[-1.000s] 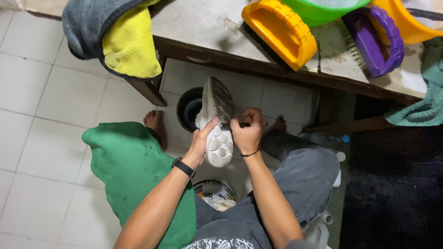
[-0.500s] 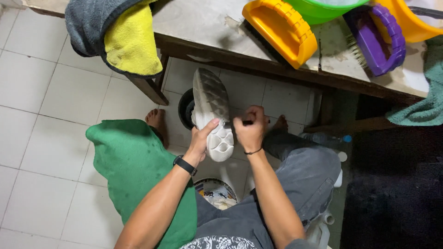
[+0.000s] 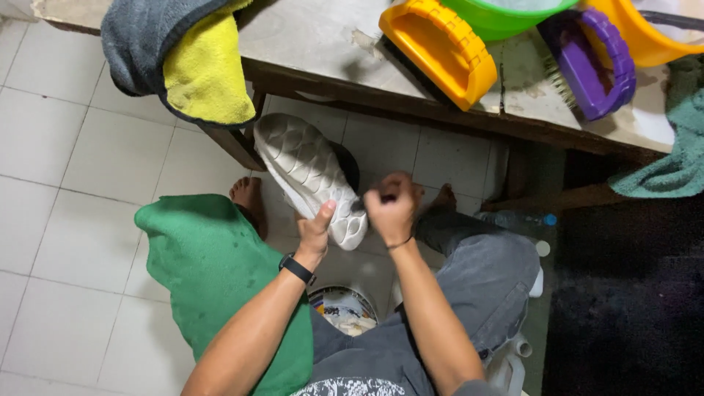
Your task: The person scrubs the sole of a white sneaker with a small brush, then rinses it in a bucket of soapy water, and finally wipes the shoe with a cloth. The person handles the shoe, brush, and cloth while seated on the floor.
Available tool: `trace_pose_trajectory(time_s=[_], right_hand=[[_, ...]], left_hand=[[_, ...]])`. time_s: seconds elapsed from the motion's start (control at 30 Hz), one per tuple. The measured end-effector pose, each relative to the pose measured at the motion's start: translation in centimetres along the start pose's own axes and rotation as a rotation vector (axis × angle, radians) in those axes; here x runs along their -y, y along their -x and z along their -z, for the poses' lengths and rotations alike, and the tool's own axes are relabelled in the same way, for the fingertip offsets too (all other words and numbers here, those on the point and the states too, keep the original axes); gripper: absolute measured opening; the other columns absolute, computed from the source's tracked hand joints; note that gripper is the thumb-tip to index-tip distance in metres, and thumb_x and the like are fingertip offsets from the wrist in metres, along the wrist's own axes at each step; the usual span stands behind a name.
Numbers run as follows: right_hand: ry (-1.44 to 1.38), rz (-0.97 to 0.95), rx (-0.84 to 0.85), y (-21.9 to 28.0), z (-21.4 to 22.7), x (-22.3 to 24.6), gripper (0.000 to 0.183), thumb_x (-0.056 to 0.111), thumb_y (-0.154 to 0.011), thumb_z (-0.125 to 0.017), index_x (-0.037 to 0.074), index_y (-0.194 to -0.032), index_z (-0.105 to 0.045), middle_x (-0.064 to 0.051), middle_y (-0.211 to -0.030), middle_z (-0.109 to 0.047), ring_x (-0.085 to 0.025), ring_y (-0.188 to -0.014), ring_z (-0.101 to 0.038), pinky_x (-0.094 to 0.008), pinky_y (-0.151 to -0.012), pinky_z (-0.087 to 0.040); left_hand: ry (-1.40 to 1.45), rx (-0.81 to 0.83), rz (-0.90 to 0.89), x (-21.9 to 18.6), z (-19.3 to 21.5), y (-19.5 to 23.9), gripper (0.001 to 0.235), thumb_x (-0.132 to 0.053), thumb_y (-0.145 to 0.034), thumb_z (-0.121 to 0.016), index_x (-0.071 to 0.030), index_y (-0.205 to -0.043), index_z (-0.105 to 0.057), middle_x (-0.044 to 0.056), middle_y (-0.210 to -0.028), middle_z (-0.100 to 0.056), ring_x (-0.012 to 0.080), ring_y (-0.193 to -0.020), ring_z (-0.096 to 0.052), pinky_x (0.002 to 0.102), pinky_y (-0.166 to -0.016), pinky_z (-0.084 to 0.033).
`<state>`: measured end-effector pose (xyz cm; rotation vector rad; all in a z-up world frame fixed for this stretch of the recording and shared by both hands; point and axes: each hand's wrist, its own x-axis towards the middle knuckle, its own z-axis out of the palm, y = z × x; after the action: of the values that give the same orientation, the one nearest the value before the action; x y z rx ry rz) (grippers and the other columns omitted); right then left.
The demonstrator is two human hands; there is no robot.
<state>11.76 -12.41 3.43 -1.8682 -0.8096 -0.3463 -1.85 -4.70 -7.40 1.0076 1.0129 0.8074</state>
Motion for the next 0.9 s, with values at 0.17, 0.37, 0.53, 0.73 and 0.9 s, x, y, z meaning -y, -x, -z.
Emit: trace_pose_trajectory(time_s=[0.17, 0.37, 0.53, 0.73, 0.9], right_hand=[[-0.127, -0.021, 0.022, 1.0, -0.4, 0.2, 0.017, 0.008, -0.071, -0.073, 0.014, -0.081, -0.061, -0.004, -0.05, -0.059, -0.021, -0.041, -0.054, -0.025, -0.044, -0.042], [-0.164, -0.039, 0.033, 1.9, -1.1, -0.5, 0.015, 0.01, -0.072, -0.073, 0.015, -0.083, -0.064, -0.005, -0.053, -0.062, -0.021, -0.044, -0.054, -0.026, -0.044, -0.043], [-0.2, -0.133, 0.041, 2.3, -1.2, -0.7, 0.017, 0.01, -0.073, -0.072, 0.01, -0.088, -0.063, -0.009, -0.057, -0.062, -0.026, -0.049, -0.059, -0.035, -0.048, -0.047], [-0.181, -0.037, -0.007, 1.0, -0.4, -0.4, 0.023, 0.003, -0.068, -0.07, 0.009, -0.088, -0.06, -0.005, -0.052, -0.054, -0.019, -0.045, -0.056, -0.025, -0.046, -0.045], [-0.126, -0.031, -0.01, 1.2, -0.7, -2.4, 0.021, 0.008, -0.068, -0.073, 0.012, -0.086, -0.063, -0.004, -0.05, -0.055, -0.019, -0.044, -0.055, -0.027, -0.047, -0.046]], left_hand=[[0.0, -0.007, -0.05, 0.1, 0.3, 0.9, 0.071, -0.033, -0.079, -0.086, 0.006, -0.132, -0.061, 0.024, -0.127, -0.065, 0.0282, -0.122, -0.055, 0.053, -0.099, -0.047], [-0.138, 0.045, -0.084, 2.5, 1.4, -0.1, 0.065, -0.033, -0.08, -0.086, 0.006, -0.127, -0.066, 0.03, -0.123, -0.067, 0.032, -0.121, -0.059, 0.056, -0.098, -0.045], [-0.138, 0.07, -0.093, 3.5, 1.6, -0.2, 0.053, -0.029, -0.084, -0.084, 0.008, -0.12, -0.07, 0.029, -0.121, -0.068, 0.0251, -0.12, -0.058, 0.054, -0.098, -0.044], [-0.148, 0.084, -0.221, 1.2, 1.4, 0.2, 0.054, -0.023, -0.081, -0.085, 0.007, -0.122, -0.066, 0.03, -0.125, -0.065, 0.0281, -0.122, -0.055, 0.054, -0.101, -0.044], [-0.072, 0.011, -0.159, -1.9, 1.0, 0.4, 0.059, -0.028, -0.081, -0.083, 0.005, -0.126, -0.064, 0.026, -0.124, -0.066, 0.0291, -0.12, -0.058, 0.054, -0.099, -0.045]])
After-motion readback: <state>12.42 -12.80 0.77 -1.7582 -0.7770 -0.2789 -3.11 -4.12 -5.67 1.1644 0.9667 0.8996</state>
